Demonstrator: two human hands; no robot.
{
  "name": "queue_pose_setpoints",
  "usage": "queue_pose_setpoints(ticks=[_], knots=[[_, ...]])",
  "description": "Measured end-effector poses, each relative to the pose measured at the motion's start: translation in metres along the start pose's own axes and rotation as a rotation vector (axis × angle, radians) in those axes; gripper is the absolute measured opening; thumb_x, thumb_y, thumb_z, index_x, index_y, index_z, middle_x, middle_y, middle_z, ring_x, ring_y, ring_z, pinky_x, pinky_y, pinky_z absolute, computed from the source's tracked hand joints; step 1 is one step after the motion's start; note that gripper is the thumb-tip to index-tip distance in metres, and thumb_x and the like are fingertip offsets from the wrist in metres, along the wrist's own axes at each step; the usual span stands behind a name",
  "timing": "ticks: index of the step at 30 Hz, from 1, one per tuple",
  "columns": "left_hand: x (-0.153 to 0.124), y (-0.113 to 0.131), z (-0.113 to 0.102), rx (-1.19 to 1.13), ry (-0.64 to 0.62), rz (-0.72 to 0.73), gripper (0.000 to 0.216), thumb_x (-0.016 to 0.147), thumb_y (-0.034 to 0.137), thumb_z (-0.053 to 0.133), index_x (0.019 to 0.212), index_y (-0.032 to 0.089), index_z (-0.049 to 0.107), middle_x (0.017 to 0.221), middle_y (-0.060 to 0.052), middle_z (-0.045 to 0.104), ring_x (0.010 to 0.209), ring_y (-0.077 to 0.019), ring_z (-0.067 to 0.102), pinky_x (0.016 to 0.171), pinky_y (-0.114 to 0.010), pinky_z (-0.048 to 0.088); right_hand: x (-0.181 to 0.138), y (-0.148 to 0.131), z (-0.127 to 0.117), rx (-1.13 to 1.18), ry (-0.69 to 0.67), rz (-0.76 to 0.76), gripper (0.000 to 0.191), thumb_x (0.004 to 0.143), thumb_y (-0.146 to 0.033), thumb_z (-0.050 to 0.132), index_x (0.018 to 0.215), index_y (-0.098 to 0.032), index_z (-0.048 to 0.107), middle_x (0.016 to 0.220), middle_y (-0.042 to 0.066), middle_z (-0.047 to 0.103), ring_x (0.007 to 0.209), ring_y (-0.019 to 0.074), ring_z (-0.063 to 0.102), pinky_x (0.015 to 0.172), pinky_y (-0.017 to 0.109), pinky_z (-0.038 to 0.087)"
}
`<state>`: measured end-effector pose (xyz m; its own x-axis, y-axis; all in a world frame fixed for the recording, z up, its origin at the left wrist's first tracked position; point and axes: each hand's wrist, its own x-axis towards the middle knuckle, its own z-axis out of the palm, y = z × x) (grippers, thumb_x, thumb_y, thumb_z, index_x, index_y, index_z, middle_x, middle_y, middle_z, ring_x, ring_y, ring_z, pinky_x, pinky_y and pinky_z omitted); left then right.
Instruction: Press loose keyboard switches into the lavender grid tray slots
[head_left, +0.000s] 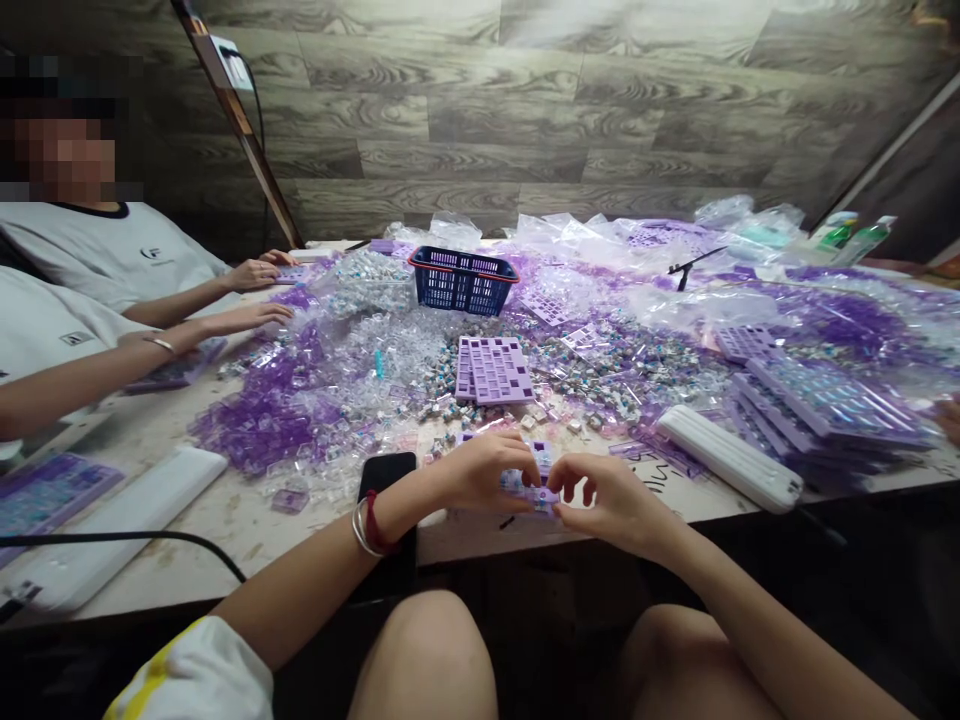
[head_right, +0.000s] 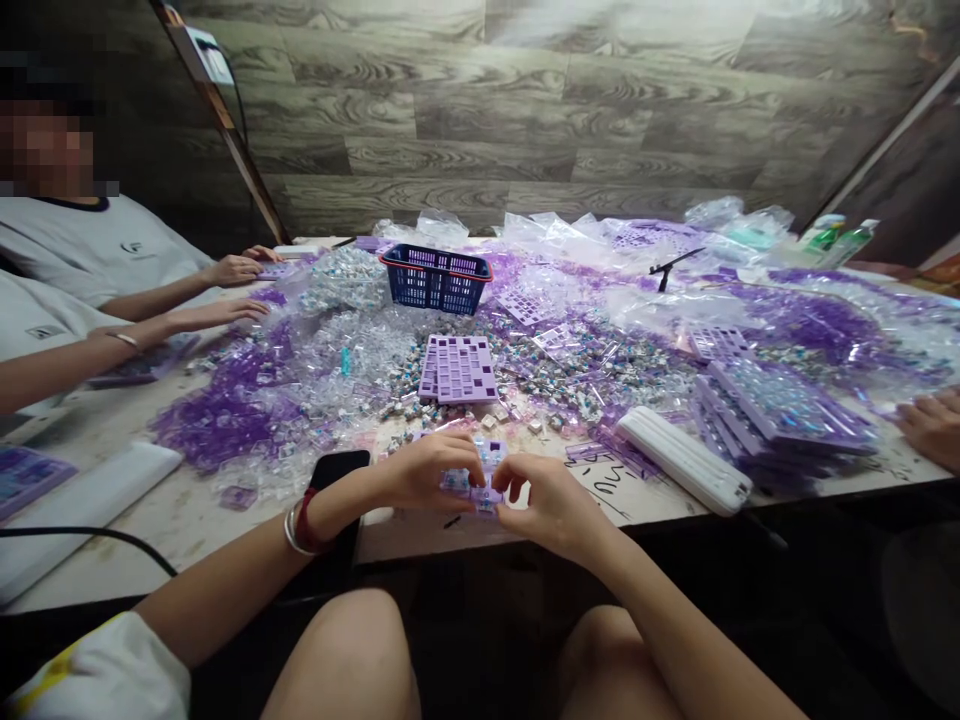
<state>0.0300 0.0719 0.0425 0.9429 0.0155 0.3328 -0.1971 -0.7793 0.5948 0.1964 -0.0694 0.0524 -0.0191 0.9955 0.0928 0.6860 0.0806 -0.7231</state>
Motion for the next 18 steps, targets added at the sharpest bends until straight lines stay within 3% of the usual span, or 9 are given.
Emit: queue_pose_setpoints(ticks=[6, 13, 18], knots=[[0.0007, 0.001, 0.002, 0.039, -0.049, 0.016, 0.008, 0.08, 0.027, 0.063, 0.083, 0.02, 0.063, 0.082, -0.007, 0.063, 0.078, -0.0193, 0.055, 0.071, -0.029, 0.04, 0.0003, -0.0005, 0.0001, -0.023, -0.029, 0.013, 0.011, 0.067, -0.013, 0.058, 0.076, -0.019, 0.062, 0.075, 0.0, 0.063, 0.066, 0.0127, 0.055, 0.059, 0.023, 0.043], [0.0011, 0.0057, -0.0008, 0.059, -0.068, 0.04, 0.013, 0.084, 0.032, 0.059, 0.083, 0.019, 0.062, 0.086, -0.008, 0.064, 0.081, -0.0196, 0.056, 0.075, -0.03, 0.041, 0.0004, -0.0021, -0.0004, -0.07, -0.046, 0.024, 0.009, 0.068, -0.014, 0.058, 0.075, -0.018, 0.06, 0.073, 0.0, 0.061, 0.065, 0.013, 0.052, 0.059, 0.024, 0.041], [0.0011, 0.0043, 0.0005, 0.088, -0.057, 0.056, 0.01, 0.084, 0.026, 0.058, 0.083, 0.018, 0.063, 0.084, -0.007, 0.063, 0.081, -0.0185, 0.056, 0.075, -0.029, 0.042, 0.0004, -0.0019, -0.0002, -0.061, -0.045, 0.018, 0.009, 0.068, -0.014, 0.058, 0.075, -0.018, 0.06, 0.073, 0.0, 0.061, 0.065, 0.013, 0.053, 0.06, 0.024, 0.041]])
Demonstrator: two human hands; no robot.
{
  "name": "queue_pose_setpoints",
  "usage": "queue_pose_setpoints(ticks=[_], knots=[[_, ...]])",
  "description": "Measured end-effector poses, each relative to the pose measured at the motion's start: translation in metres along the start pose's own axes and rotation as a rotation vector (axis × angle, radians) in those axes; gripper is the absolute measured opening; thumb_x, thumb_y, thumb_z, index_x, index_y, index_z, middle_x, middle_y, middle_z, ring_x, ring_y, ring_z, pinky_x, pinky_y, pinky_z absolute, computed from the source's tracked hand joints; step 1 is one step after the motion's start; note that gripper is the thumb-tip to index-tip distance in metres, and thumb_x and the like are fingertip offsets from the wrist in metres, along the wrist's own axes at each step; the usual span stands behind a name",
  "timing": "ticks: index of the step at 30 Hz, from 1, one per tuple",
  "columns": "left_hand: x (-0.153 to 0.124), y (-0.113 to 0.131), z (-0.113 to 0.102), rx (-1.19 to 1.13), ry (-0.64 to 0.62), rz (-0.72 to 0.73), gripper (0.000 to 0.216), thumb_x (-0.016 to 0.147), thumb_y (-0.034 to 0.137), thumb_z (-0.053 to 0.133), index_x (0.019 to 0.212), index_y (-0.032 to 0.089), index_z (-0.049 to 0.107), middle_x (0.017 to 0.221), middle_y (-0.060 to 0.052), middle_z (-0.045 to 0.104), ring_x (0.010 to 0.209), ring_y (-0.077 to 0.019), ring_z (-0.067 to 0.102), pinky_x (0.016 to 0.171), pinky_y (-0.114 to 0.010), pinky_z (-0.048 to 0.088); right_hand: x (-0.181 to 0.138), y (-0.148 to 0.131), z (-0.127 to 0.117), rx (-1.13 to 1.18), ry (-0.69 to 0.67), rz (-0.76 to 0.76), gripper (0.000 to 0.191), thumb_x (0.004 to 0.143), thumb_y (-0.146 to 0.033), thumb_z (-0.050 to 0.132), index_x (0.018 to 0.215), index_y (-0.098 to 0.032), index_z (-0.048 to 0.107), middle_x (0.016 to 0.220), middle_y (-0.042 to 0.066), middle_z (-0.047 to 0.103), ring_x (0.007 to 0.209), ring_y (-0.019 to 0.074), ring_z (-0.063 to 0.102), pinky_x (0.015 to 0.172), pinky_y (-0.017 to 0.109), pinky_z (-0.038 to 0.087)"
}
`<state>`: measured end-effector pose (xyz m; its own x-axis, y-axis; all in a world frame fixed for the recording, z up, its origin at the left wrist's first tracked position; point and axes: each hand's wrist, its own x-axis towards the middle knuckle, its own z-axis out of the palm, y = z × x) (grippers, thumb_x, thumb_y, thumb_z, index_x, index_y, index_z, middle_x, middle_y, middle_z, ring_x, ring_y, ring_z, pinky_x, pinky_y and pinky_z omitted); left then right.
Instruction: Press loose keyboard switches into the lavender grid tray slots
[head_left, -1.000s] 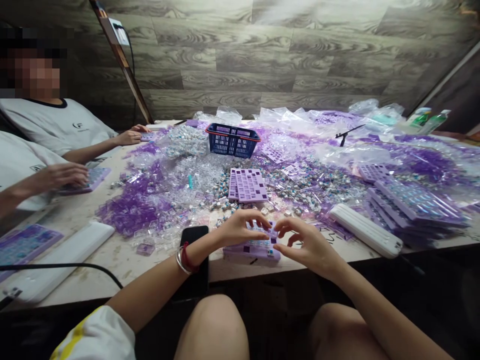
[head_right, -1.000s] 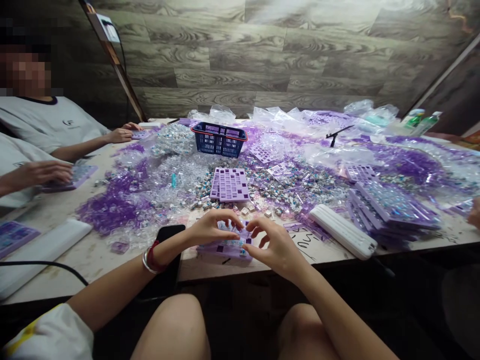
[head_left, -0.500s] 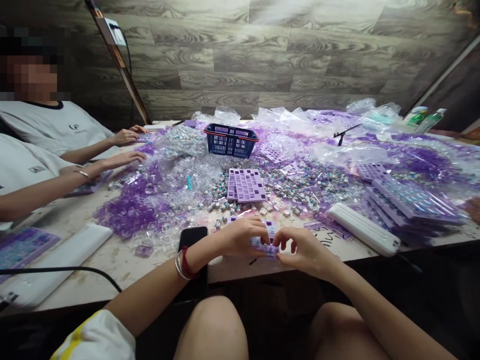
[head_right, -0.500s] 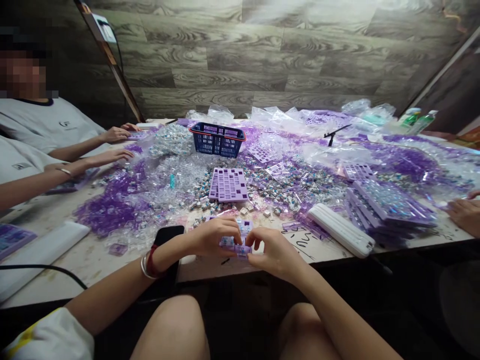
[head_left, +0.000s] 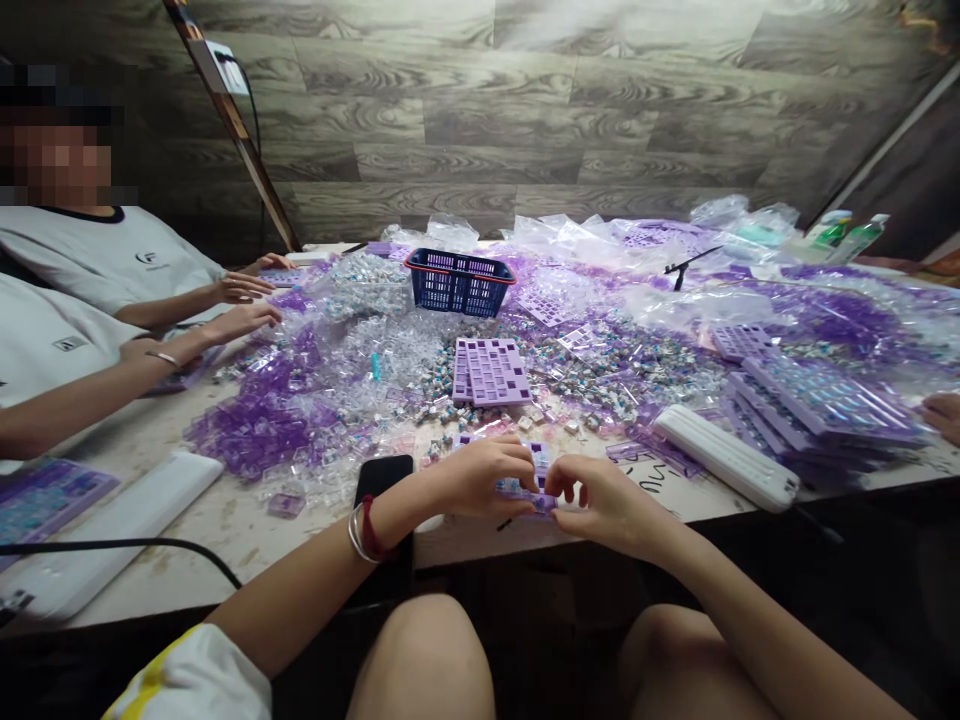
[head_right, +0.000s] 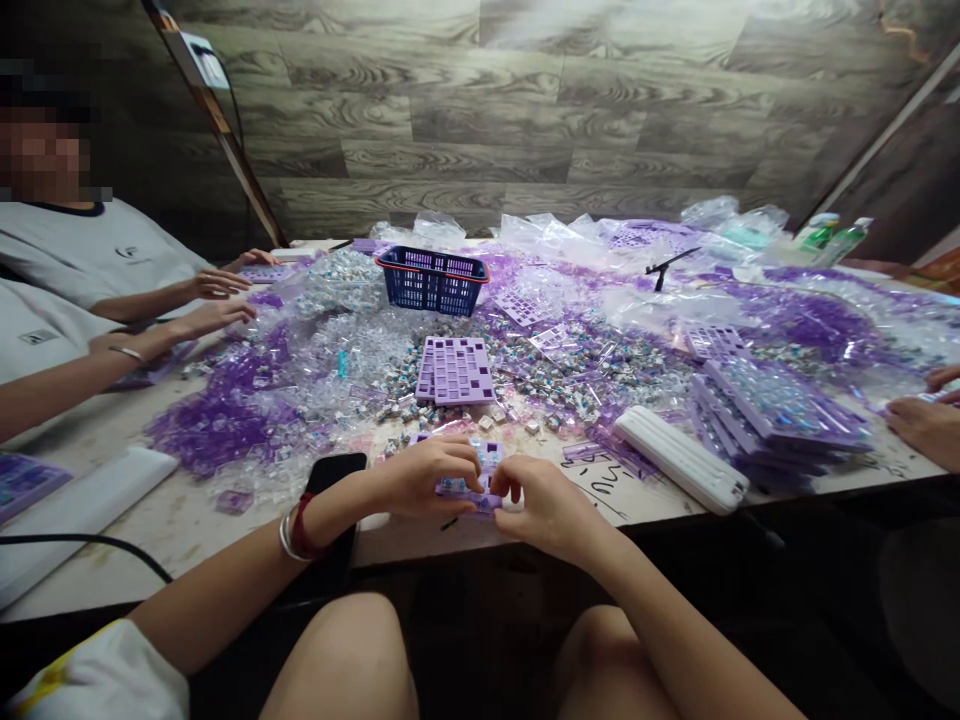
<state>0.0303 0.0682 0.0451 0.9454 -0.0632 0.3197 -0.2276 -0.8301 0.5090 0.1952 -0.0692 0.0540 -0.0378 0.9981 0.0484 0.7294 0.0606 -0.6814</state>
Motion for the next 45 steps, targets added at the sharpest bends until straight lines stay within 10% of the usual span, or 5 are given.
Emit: queue_pose_setpoints(ticks=[45], knots=[[-0.003, -0.007, 0.005, -0.04, 0.058, 0.065, 0.012, 0.084, 0.023, 0.059, 0.079, 0.014, 0.065, 0.083, -0.007, 0.06, 0.074, -0.0132, 0.054, 0.069, -0.024, 0.044, 0.0, -0.001, -0.003, 0.002, -0.029, -0.003, 0.007, 0.072, -0.01, 0.059, 0.075, -0.017, 0.06, 0.073, 0.002, 0.062, 0.067, 0.0141, 0.057, 0.061, 0.024, 0.043]])
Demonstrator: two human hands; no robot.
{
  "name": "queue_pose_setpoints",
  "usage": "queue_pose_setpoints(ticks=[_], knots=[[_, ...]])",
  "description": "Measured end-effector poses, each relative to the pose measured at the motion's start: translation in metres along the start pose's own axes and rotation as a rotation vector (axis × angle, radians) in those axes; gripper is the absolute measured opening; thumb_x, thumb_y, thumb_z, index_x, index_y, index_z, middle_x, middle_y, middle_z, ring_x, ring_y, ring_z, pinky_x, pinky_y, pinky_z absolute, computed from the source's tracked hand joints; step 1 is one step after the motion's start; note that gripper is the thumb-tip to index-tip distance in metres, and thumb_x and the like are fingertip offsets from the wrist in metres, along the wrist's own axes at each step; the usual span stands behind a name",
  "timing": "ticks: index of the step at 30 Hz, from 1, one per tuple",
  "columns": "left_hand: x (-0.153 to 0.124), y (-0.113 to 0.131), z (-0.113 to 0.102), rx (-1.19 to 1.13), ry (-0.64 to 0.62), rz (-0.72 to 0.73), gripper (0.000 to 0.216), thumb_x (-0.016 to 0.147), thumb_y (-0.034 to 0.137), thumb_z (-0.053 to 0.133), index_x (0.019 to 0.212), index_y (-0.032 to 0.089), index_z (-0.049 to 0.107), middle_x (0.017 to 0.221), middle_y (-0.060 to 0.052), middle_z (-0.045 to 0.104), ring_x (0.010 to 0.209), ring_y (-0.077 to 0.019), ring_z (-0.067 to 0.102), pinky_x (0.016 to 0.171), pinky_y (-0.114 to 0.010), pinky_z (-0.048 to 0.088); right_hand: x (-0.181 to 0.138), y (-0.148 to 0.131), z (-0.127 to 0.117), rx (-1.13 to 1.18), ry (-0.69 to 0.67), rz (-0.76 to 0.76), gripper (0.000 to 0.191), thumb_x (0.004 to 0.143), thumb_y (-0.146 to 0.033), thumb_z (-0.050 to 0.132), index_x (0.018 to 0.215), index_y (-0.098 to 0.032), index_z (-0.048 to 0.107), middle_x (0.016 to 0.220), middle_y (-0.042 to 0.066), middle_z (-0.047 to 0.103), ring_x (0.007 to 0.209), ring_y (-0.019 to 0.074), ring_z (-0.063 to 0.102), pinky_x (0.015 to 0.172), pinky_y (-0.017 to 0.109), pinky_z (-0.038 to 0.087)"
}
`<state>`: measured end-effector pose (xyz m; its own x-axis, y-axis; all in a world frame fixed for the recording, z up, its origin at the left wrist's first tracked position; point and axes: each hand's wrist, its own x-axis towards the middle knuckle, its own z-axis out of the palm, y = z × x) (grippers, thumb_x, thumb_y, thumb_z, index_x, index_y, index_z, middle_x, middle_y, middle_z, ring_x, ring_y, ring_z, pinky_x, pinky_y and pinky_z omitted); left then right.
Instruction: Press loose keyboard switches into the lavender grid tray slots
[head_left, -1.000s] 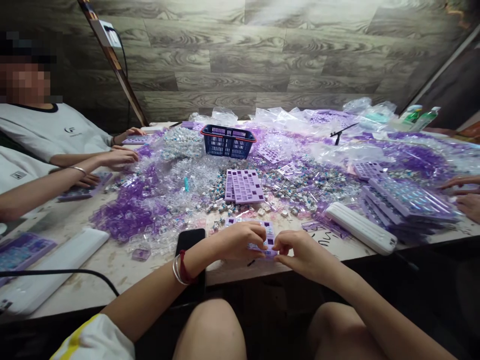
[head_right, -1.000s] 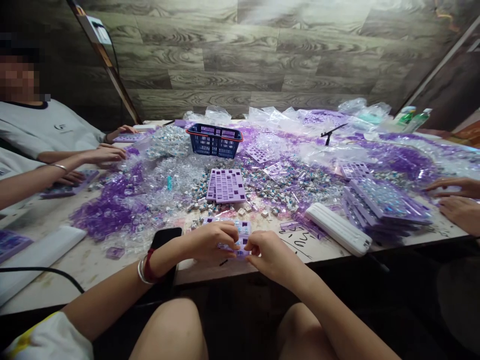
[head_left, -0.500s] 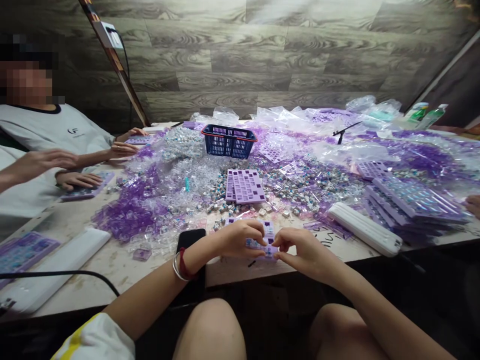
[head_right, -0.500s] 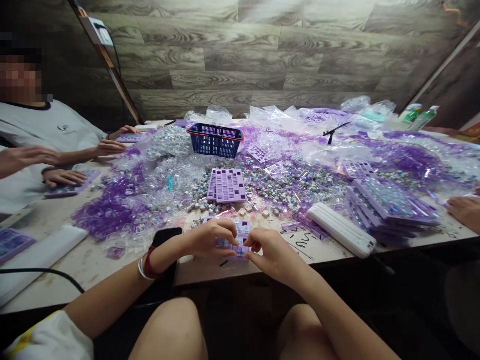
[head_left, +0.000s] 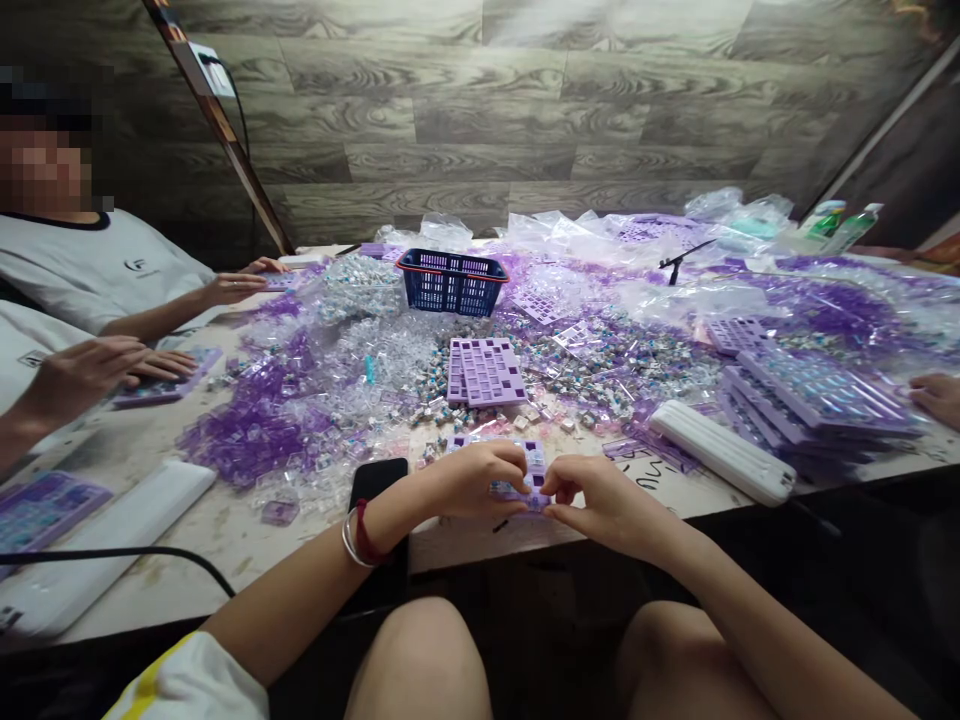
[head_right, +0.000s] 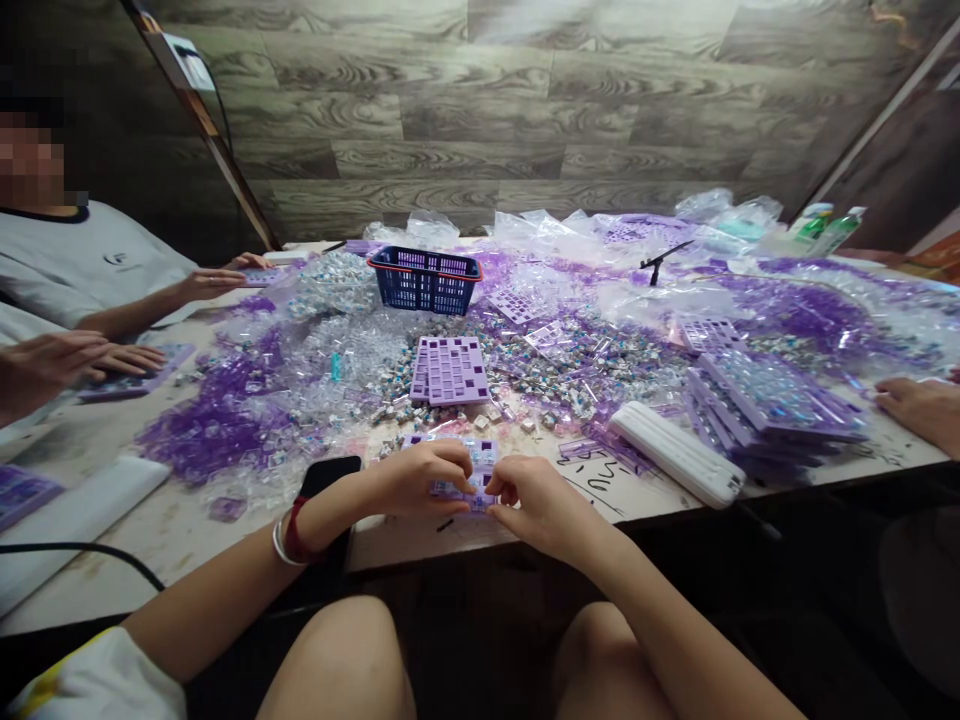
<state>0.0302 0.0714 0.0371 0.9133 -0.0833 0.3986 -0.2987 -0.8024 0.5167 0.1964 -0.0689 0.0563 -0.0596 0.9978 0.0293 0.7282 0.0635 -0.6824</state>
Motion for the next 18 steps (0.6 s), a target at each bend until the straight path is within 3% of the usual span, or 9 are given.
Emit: queue_pose_setpoints(ticks=[18], knots=[[0.0012, 0.0031, -0.0008, 0.025, -0.016, -0.016, 0.012, 0.084, 0.019, 0.055, 0.083, 0.014, 0.066, 0.084, -0.007, 0.06, 0.077, -0.0142, 0.055, 0.072, -0.026, 0.046, -0.0015, 0.0005, 0.0003, 0.017, -0.002, 0.024, 0.008, 0.072, -0.009, 0.058, 0.075, -0.016, 0.06, 0.073, 0.002, 0.062, 0.066, 0.014, 0.057, 0.061, 0.024, 0.044]])
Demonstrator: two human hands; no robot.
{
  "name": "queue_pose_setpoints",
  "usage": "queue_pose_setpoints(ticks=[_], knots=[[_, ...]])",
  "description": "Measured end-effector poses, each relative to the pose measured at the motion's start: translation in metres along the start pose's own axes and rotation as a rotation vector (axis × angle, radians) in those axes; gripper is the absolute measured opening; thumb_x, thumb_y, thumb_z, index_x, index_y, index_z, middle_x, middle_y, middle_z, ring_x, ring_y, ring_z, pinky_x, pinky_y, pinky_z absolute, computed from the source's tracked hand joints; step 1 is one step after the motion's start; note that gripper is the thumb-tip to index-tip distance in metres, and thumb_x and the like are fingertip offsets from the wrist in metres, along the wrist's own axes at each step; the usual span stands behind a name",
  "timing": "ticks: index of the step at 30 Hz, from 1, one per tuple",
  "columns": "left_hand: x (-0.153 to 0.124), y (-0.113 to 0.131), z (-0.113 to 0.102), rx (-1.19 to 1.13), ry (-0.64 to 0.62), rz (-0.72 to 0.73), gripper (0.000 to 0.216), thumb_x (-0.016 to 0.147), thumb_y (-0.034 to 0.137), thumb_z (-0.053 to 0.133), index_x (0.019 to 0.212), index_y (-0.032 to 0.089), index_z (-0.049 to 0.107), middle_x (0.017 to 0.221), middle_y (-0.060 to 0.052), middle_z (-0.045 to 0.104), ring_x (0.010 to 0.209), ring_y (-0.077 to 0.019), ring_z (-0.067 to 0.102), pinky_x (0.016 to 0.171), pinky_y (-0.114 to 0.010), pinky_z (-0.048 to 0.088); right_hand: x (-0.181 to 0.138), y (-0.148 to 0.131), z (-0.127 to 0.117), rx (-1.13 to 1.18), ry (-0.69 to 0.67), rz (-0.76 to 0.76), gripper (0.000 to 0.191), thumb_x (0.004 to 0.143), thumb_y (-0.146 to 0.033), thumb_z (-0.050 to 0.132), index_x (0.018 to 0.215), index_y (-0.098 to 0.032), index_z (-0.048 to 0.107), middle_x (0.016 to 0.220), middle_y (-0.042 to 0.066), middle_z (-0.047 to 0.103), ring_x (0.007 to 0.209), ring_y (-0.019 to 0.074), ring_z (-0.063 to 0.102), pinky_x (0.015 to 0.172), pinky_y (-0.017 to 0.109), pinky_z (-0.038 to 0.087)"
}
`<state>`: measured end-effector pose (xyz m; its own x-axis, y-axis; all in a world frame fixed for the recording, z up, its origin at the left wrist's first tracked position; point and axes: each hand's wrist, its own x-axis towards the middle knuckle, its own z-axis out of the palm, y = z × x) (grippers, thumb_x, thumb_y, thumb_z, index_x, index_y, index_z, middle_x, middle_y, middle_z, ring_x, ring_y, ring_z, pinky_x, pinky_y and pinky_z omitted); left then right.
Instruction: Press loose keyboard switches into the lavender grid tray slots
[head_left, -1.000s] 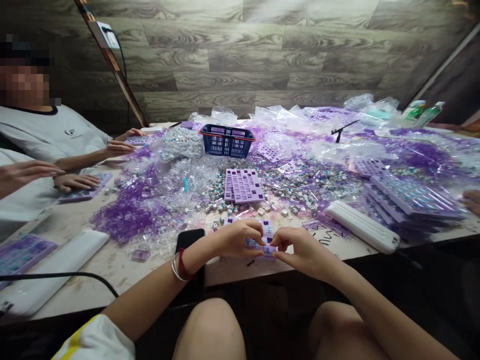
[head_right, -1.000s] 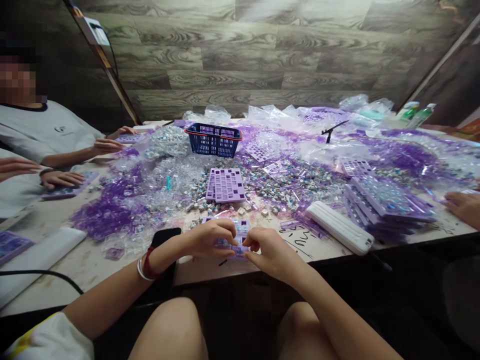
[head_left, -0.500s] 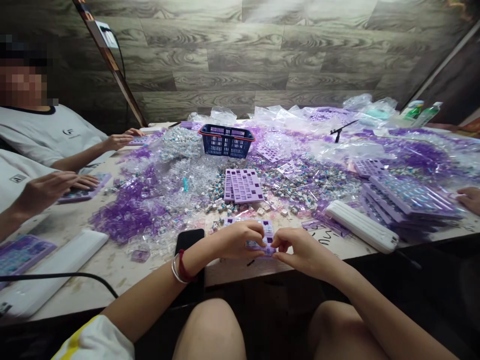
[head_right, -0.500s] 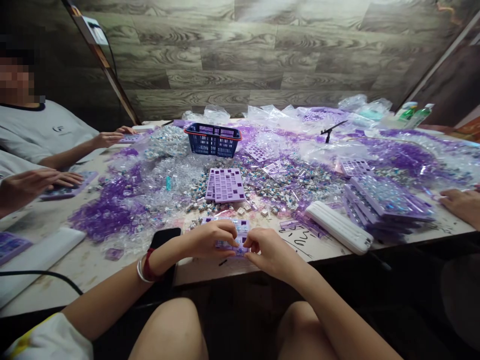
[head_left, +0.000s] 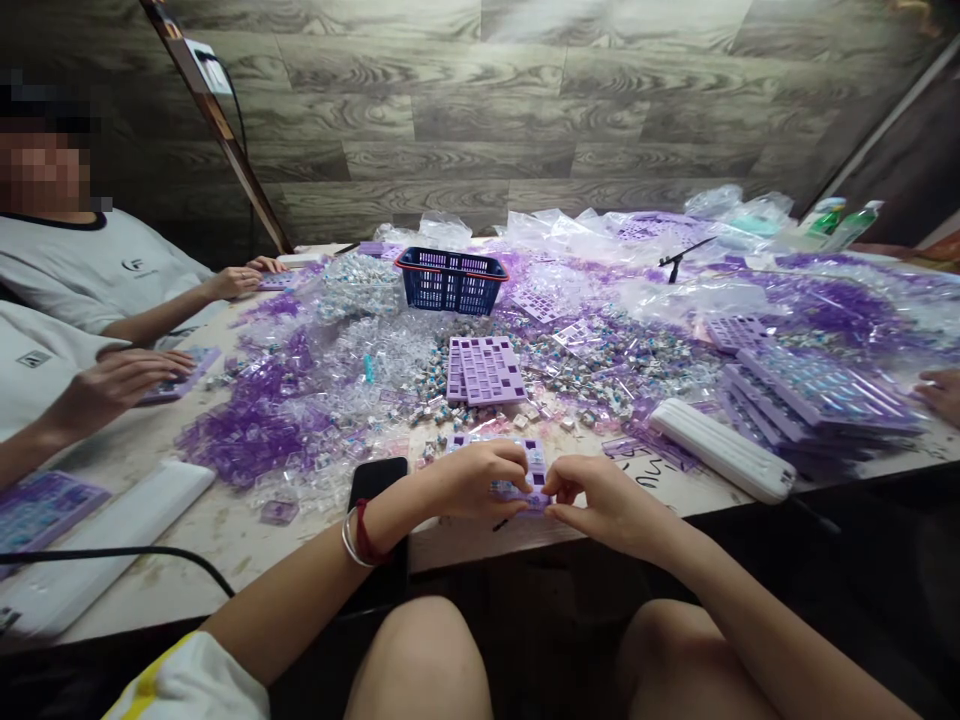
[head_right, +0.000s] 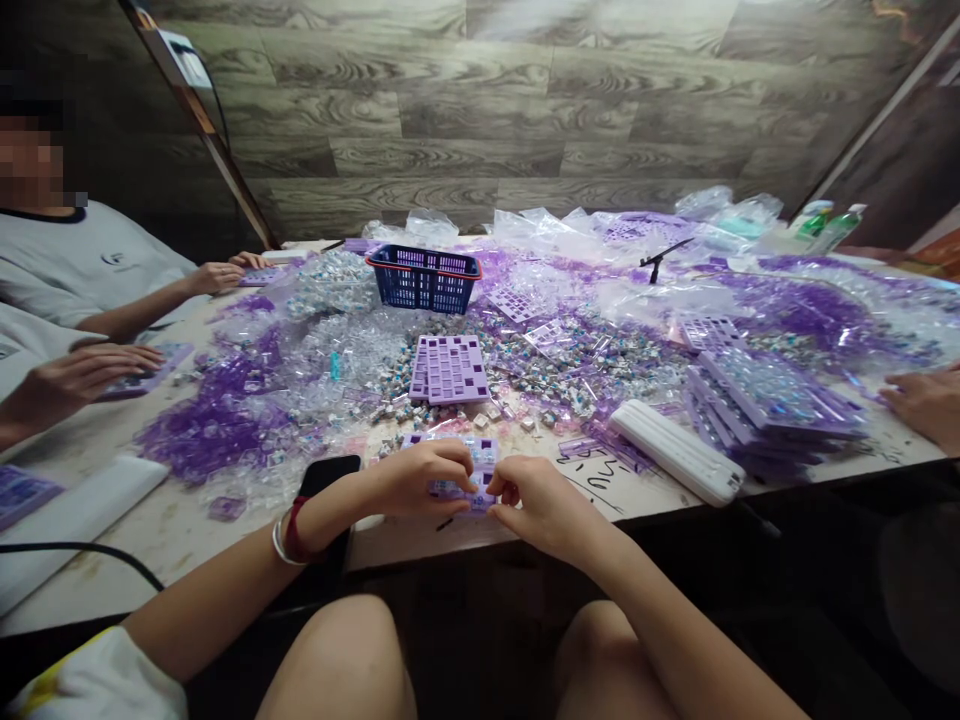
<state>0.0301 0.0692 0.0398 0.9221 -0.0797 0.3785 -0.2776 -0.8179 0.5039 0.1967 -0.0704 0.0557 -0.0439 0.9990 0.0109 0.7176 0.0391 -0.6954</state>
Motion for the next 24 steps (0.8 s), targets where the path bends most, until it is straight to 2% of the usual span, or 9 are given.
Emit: queue_pose_setpoints(ticks=[11, 19, 24], knots=[[0.005, 0.005, -0.001, 0.021, -0.048, 0.016, 0.013, 0.083, 0.014, 0.055, 0.078, 0.016, 0.067, 0.079, -0.006, 0.064, 0.075, -0.0141, 0.056, 0.072, -0.025, 0.044, 0.005, -0.01, -0.002, -0.108, -0.019, 0.017, 0.013, 0.066, -0.003, 0.055, 0.064, -0.016, 0.058, 0.063, 0.0, 0.059, 0.059, 0.0123, 0.053, 0.056, 0.021, 0.037], [0.005, 0.007, -0.002, -0.02, -0.068, -0.02, 0.019, 0.084, 0.013, 0.054, 0.071, 0.016, 0.067, 0.079, -0.004, 0.067, 0.075, -0.0126, 0.059, 0.068, -0.022, 0.043, 0.02, -0.03, -0.005, -0.318, -0.171, 0.099, 0.019, 0.065, 0.001, 0.054, 0.055, -0.015, 0.056, 0.053, 0.0, 0.054, 0.05, 0.0099, 0.042, 0.049, 0.022, 0.027], [0.005, 0.01, -0.003, -0.007, -0.063, -0.048, 0.02, 0.083, 0.012, 0.054, 0.068, 0.015, 0.067, 0.078, -0.004, 0.067, 0.072, -0.0123, 0.058, 0.065, -0.021, 0.042, 0.021, -0.03, -0.005, -0.403, -0.151, 0.12, 0.015, 0.065, -0.003, 0.059, 0.062, -0.016, 0.063, 0.064, 0.005, 0.063, 0.06, 0.0148, 0.053, 0.053, 0.024, 0.03]])
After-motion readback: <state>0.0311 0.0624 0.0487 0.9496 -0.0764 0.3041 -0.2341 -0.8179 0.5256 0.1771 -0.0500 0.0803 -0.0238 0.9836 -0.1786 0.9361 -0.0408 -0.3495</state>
